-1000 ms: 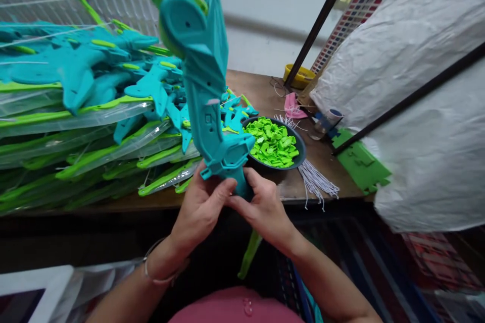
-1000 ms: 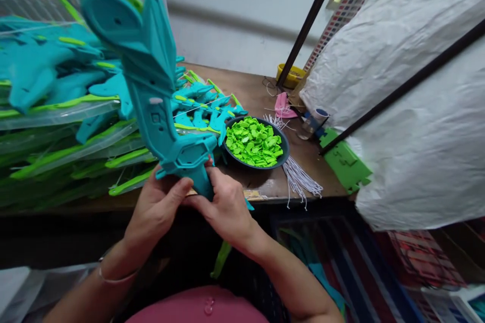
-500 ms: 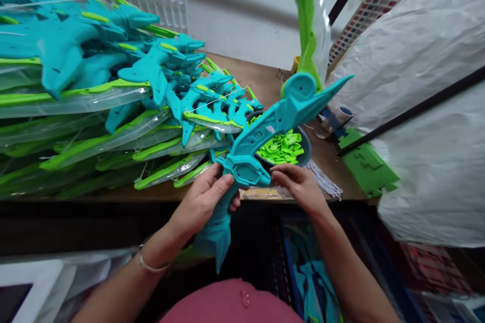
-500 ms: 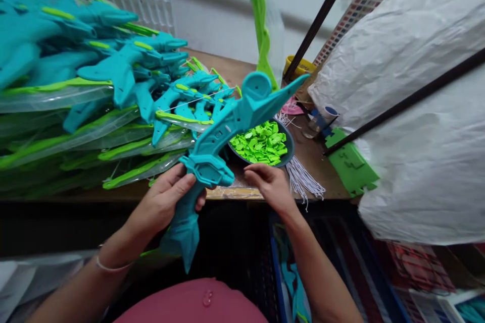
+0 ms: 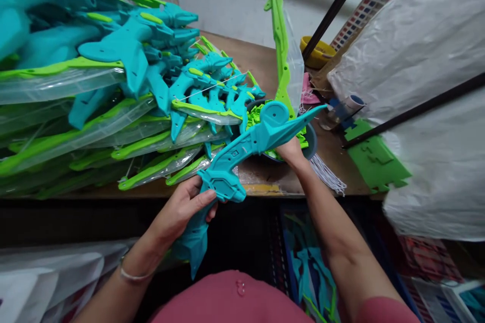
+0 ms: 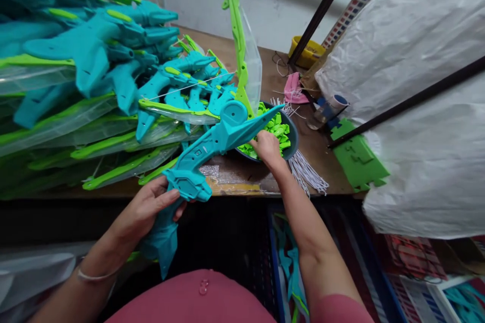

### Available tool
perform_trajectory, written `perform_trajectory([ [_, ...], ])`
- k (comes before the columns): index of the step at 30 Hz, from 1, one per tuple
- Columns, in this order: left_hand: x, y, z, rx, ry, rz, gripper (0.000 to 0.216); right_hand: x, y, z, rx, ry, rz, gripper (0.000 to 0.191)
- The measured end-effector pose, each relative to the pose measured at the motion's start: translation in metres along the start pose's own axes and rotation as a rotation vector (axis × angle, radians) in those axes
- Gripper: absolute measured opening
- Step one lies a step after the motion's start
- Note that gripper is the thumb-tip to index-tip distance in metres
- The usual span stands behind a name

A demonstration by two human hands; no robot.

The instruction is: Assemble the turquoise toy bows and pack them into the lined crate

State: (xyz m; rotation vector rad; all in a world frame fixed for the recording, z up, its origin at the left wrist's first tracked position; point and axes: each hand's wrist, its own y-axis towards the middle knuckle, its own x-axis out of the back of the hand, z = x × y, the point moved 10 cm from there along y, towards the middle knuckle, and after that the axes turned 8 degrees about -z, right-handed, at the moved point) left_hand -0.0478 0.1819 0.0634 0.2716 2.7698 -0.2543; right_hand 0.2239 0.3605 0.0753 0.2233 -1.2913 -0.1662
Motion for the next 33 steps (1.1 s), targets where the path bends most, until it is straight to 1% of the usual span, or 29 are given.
perform_trajectory([
  [2,0.003,0.001,0.003,0.004,-0.017,-0.020,0.031,-0.012,0.008,0.002,0.020,0.016,0.035,0.016],
  [4,0.006,0.003,0.006,0.016,-0.037,-0.040,0.032,-0.018,0.012,0.000,0.031,0.033,0.063,0.009],
  [6,0.009,0.006,0.009,0.032,-0.045,-0.066,0.033,-0.016,0.012,-0.006,0.015,0.068,0.050,0.008],
  [7,0.011,0.007,0.011,0.042,-0.047,-0.077,0.034,-0.011,0.011,-0.010,-0.011,0.126,0.023,0.009],
  [9,0.013,0.010,0.014,0.063,-0.050,-0.094,0.035,0.001,0.003,-0.014,-0.086,0.363,-0.038,0.017],
  [12,0.014,0.012,0.017,0.085,-0.065,-0.107,0.036,0.014,-0.023,-0.010,-0.238,0.855,-0.069,0.036],
  [14,0.013,0.012,0.018,0.087,-0.073,-0.107,0.036,0.017,-0.045,0.005,-0.310,1.086,-0.032,0.043],
  [17,0.011,0.012,0.019,0.087,-0.069,-0.105,0.036,0.017,-0.078,0.037,-0.346,1.257,0.073,0.048],
  [19,0.009,0.011,0.019,0.090,-0.062,-0.106,0.036,0.018,-0.098,0.057,-0.327,1.305,0.132,0.046],
  [22,0.008,0.010,0.020,0.093,-0.046,-0.110,0.038,0.022,-0.121,0.076,-0.275,1.319,0.151,0.035],
  [26,0.006,0.007,0.023,0.097,0.004,-0.119,0.041,0.036,-0.146,0.100,-0.141,1.215,0.154,0.022],
  [29,0.003,0.005,0.025,0.080,0.069,-0.127,0.041,0.048,-0.162,0.116,-0.057,1.090,0.103,0.021],
  [33,-0.002,0.003,0.029,0.088,0.106,-0.126,0.043,0.056,-0.174,0.119,-0.101,1.051,-0.028,0.020],
])
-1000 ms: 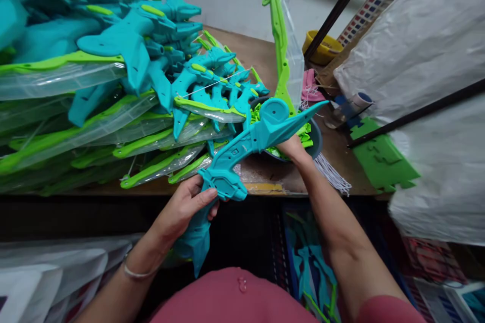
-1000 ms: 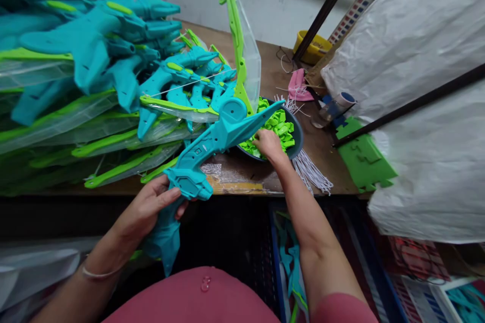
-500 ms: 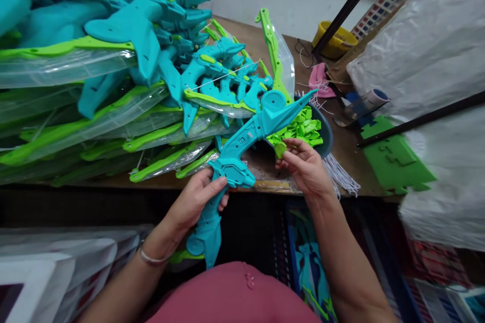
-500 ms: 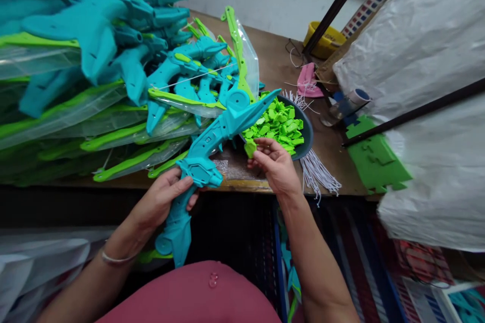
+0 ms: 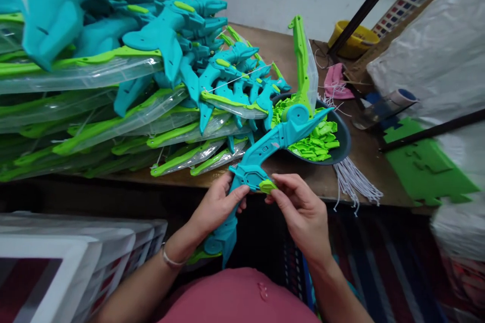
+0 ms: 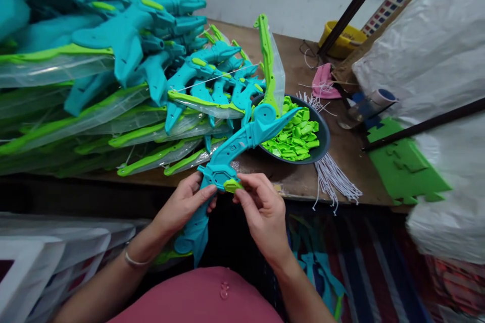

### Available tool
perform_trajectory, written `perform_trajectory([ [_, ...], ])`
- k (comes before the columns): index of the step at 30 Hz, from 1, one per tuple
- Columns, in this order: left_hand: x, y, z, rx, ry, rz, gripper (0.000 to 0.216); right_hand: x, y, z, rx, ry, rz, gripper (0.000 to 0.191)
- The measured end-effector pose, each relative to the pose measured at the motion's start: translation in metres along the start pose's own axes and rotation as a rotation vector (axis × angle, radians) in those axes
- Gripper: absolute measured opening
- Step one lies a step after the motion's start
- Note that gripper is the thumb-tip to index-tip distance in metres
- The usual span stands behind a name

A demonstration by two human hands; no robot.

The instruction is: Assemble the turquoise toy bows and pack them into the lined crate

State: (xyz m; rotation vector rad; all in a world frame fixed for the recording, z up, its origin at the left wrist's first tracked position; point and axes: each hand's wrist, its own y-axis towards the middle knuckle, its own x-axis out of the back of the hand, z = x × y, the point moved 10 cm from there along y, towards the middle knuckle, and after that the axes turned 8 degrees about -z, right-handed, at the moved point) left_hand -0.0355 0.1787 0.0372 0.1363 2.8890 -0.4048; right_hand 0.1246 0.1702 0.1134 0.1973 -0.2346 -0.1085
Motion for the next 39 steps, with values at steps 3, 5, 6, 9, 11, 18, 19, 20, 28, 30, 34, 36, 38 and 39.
perform_trajectory([
  [3,-0.003,-0.001,0.002,0.004,0.012,0.004,0.045,0.001,-0.004,0.001,0.042,-0.018,-0.039,0.012],
  [5,-0.003,-0.001,0.002,0.002,0.027,-0.003,0.045,0.000,-0.005,0.004,0.098,-0.055,-0.050,0.012],
  [6,-0.003,-0.001,0.003,-0.003,0.034,-0.007,0.045,0.000,-0.006,0.005,0.126,-0.082,-0.054,0.013],
  [9,-0.002,-0.002,0.002,-0.031,0.068,-0.009,0.046,-0.005,-0.006,0.011,0.217,-0.183,-0.066,0.015],
  [11,-0.002,-0.003,0.001,-0.059,0.103,-0.011,0.047,-0.009,-0.007,0.016,0.281,-0.244,-0.075,0.016],
  [18,-0.002,-0.004,-0.007,-0.151,0.214,-0.083,0.037,-0.020,-0.010,0.035,0.473,-0.428,-0.089,0.020],
  [19,-0.001,-0.004,-0.007,-0.158,0.228,-0.097,0.036,-0.021,-0.011,0.037,0.484,-0.451,-0.093,0.019],
  [20,-0.001,-0.004,-0.008,-0.163,0.243,-0.109,0.035,-0.022,-0.012,0.038,0.494,-0.475,-0.098,0.018],
  [28,-0.001,-0.005,-0.008,-0.140,0.274,-0.116,0.039,-0.017,-0.013,0.038,0.472,-0.630,-0.175,0.026],
  [30,0.001,-0.007,-0.008,-0.126,0.257,-0.130,0.040,-0.012,-0.005,0.024,0.346,-0.536,-0.134,0.038],
  [34,0.001,-0.012,-0.009,-0.146,0.234,-0.114,0.039,-0.027,0.000,-0.018,0.005,-0.268,0.175,0.038],
  [36,0.001,-0.014,-0.009,-0.170,0.239,-0.114,0.039,-0.027,-0.001,-0.022,-0.045,-0.225,0.188,0.037],
  [38,0.002,-0.016,-0.012,-0.205,0.269,-0.134,0.038,-0.024,0.000,-0.015,-0.009,-0.238,0.144,0.034],
  [39,0.003,-0.016,-0.014,-0.225,0.290,-0.147,0.038,-0.023,0.000,-0.011,0.014,-0.248,0.131,0.032],
])
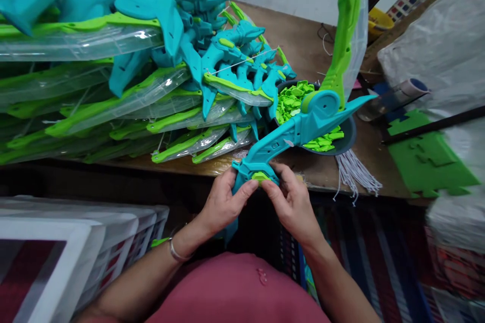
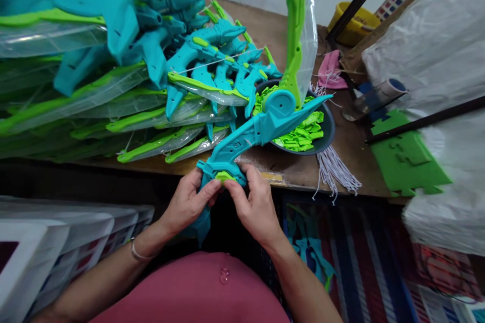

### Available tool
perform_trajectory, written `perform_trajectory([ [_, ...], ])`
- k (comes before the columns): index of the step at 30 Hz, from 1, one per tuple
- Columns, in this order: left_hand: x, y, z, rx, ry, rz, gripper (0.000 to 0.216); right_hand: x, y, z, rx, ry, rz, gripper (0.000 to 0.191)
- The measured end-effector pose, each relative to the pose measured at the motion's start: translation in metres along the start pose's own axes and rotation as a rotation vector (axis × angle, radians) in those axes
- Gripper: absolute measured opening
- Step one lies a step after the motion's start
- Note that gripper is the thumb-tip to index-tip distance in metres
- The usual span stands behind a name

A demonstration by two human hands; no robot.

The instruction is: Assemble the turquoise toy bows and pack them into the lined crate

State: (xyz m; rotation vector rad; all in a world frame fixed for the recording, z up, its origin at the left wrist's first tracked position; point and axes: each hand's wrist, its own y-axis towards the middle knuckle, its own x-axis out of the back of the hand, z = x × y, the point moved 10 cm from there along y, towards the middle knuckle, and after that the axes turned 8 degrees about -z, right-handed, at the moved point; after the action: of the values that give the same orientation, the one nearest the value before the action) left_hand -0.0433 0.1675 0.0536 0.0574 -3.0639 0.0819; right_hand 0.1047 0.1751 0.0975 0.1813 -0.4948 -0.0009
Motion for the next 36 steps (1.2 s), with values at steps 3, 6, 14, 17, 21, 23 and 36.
perform_trajectory([
  [3,0.002,0.001,-0.007,-0.055,0.045,-0.027,0.037,0.001,0.001,0.007,0.024,-0.013,-0.010,0.029],
  [6,0.003,-0.001,-0.016,-0.126,0.070,-0.047,0.035,0.001,0.003,0.006,0.001,-0.004,0.010,0.029],
  [14,0.001,-0.011,-0.024,-0.203,0.053,-0.046,0.034,0.009,-0.001,-0.002,-0.061,-0.049,-0.002,0.030],
  [17,0.001,-0.009,-0.026,-0.158,0.025,-0.008,0.035,0.012,-0.005,0.003,-0.077,-0.036,-0.028,0.032],
  [21,-0.003,0.000,-0.022,0.006,-0.157,0.171,0.037,0.011,0.000,0.010,-0.093,0.241,0.131,0.042],
  [23,0.001,0.006,-0.027,0.012,-0.287,0.219,0.041,0.016,0.010,0.009,-0.079,0.341,0.270,0.043],
  [36,0.050,0.037,-0.103,-0.171,-0.995,0.284,0.035,0.072,0.182,-0.115,-0.020,-0.949,0.149,0.025],
])
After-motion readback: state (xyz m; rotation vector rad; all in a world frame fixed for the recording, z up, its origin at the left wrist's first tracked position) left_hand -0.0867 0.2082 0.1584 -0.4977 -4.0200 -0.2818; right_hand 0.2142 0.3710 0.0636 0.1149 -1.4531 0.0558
